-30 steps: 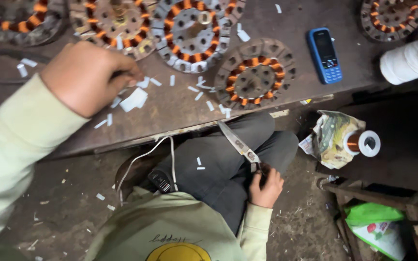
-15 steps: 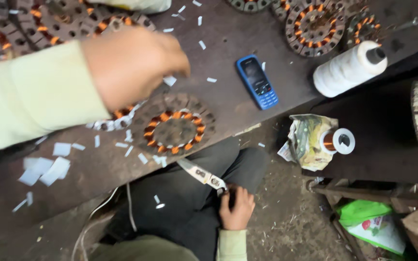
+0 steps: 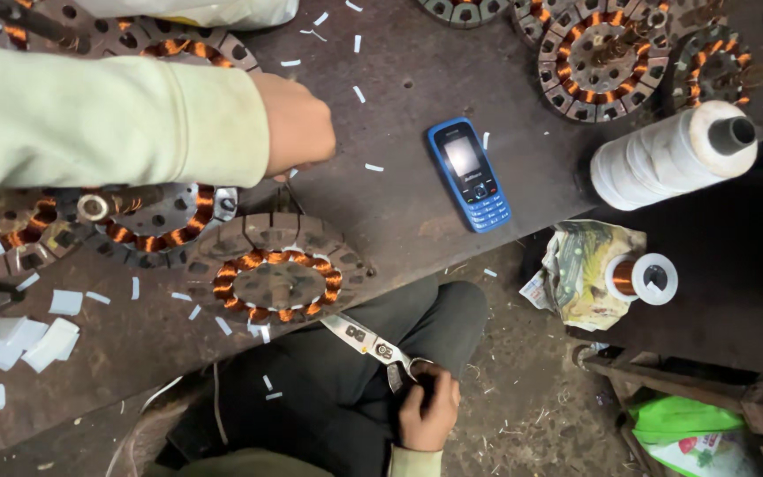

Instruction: The person inserts small white insulating pieces into the slots of a motor stator, using a screwdriver to press them in. They cut additional white pieces with scissors and continue inserting them into the stator slots.

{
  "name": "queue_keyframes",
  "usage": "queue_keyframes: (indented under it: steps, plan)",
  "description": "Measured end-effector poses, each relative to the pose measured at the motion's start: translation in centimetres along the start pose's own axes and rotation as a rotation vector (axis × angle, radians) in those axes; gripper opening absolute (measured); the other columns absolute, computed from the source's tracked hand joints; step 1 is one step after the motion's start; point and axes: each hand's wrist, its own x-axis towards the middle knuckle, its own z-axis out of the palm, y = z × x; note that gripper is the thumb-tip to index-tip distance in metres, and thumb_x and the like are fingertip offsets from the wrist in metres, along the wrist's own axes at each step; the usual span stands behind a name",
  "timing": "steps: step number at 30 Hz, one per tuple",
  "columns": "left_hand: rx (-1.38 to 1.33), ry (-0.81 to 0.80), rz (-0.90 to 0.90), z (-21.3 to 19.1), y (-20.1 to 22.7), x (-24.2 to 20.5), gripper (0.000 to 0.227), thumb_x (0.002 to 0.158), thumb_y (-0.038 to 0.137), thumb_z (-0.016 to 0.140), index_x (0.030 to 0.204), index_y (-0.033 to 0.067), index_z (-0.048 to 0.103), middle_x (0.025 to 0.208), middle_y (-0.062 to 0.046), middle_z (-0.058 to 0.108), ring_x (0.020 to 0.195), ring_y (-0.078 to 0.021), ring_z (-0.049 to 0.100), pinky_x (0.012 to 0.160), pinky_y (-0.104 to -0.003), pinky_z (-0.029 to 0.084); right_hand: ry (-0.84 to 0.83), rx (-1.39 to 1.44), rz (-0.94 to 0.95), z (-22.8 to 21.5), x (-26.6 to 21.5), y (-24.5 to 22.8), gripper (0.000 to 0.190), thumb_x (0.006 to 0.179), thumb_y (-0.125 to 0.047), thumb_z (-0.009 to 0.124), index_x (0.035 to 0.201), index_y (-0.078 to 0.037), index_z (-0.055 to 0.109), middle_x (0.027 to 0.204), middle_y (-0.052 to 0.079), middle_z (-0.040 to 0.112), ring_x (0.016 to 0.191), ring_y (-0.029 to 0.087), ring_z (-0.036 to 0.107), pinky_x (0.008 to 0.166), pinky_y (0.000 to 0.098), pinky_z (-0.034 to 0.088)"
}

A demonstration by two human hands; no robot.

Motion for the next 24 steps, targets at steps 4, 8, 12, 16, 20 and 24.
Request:
queue_keyframes:
  steps: [4,8,12,16,20,24]
  plan:
    - [-0.010,0.132,-0.009,-0.7,0.2,-1.7,0.016,0.087,0.011,0.072,0.103,0.0085,0.073,0.098,-0.013,0.073,0.093,-0.0343,0.070,0.077,-0.046,0.056,-0.331,-0.126,-0.151,-2.8,2.3,0.5,0.038,0.067,-0.004,0.067,0.105,-0.007,0.064,0.099,0.017,0.068,0.096,0.039,0.064,0.082,0.0437,0.053]
    - [-0.044,0.322,0.011,-1.6,1.1,-6.0,0.016,0.090,0.011,0.072,0.105,0.0066,0.072,0.098,-0.014,0.073,0.092,-0.0346,0.070,0.075,-0.046,0.055,-0.645,-0.271,-0.289,-5.0,3.5,2.3,0.058,0.062,-0.011,0.075,0.117,-0.008,0.058,0.106,0.021,0.065,0.094,0.045,0.063,0.075,0.0479,0.055]
    - [-0.142,0.647,-0.001,-3.2,3.0,-10.9,0.017,0.092,0.011,0.072,0.108,0.0046,0.072,0.098,-0.016,0.073,0.090,-0.0349,0.071,0.074,-0.045,0.055,-0.884,-0.500,-0.398,-4.7,5.7,4.1,0.058,0.070,-0.026,0.083,0.112,-0.005,0.050,0.094,0.022,0.067,0.082,0.046,0.068,0.070,0.0522,0.055]
    - [-0.310,0.925,-0.103,-0.3,4.7,-18.5,0.017,0.095,0.011,0.072,0.110,0.0027,0.072,0.098,-0.017,0.073,0.088,-0.0352,0.071,0.073,-0.045,0.054,-0.852,-0.541,-0.490,-3.8,5.4,4.4,0.057,0.069,-0.030,0.081,0.111,-0.005,0.052,0.082,0.023,0.070,0.076,0.045,0.069,0.070,0.0529,0.056]
    - [-0.458,1.140,-0.358,9.7,6.5,-26.4,0.019,0.095,0.007,0.072,0.112,0.0001,0.073,0.099,-0.019,0.074,0.087,-0.0345,0.071,0.073,-0.043,0.055,-0.875,-0.560,-0.415,-4.2,6.3,4.3,0.056,0.070,-0.032,0.081,0.118,-0.010,0.062,0.088,0.022,0.073,0.084,0.043,0.070,0.074,0.0516,0.056]
    - [-0.790,1.014,-0.630,19.3,7.9,-28.7,0.020,0.090,0.012,0.077,0.109,0.0062,0.077,0.091,-0.016,0.074,0.077,-0.0252,0.074,0.072,-0.036,0.057,-0.828,-0.510,-0.435,-4.7,5.4,3.8,0.053,0.068,-0.027,0.078,0.116,-0.009,0.067,0.094,0.023,0.072,0.087,0.043,0.070,0.075,0.0499,0.056]
